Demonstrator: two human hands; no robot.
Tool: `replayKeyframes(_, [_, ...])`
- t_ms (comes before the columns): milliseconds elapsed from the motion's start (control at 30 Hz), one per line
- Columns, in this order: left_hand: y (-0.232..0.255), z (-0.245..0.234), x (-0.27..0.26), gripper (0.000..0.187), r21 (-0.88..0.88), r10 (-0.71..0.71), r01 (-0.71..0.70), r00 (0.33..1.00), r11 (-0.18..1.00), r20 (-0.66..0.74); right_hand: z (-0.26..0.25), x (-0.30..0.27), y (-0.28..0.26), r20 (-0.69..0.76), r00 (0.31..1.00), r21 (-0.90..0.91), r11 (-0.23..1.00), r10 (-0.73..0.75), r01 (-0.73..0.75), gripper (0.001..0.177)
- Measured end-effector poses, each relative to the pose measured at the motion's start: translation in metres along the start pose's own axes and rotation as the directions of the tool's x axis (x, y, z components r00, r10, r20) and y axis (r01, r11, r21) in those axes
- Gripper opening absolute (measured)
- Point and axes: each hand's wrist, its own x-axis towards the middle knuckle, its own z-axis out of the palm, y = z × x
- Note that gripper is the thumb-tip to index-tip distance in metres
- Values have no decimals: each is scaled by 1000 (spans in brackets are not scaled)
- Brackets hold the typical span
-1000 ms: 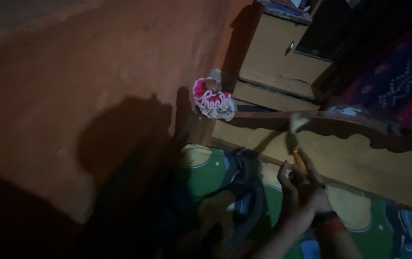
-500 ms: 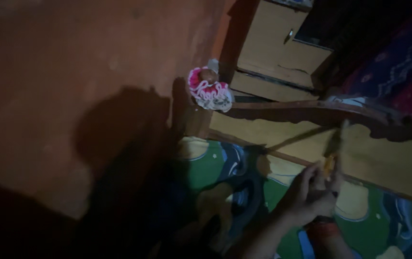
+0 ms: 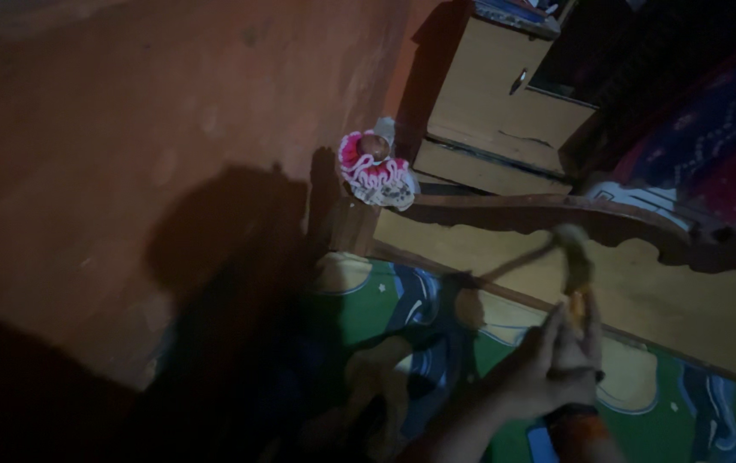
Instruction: The person applies paint to a wooden bed headboard using a brush, moving the brush in vertical strokes across the carved wood surfaces.
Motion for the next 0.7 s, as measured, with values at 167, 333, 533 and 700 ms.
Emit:
replayKeyframes(167, [-18,5,6,131,21,123,-124,992,992,29,-15,2,-3,21,997,-121,990,-71,73,48])
replayKeyframes(333, [-30,26,12,139,-106,217,-238,959,965,-183,-30,32,-11,521,801,-562,588,-295,582,50])
replayKeyframes(533, [-36,19,7,128,150,514,-494,844,856,-151,-25,19,-20,328,848,-576,624,-416,529,55])
replayKeyframes(700, [-28,12,8,122,82,415,-410,909,908,-41,-16,-5,-12,-169,985,14,1000,-23,26,65])
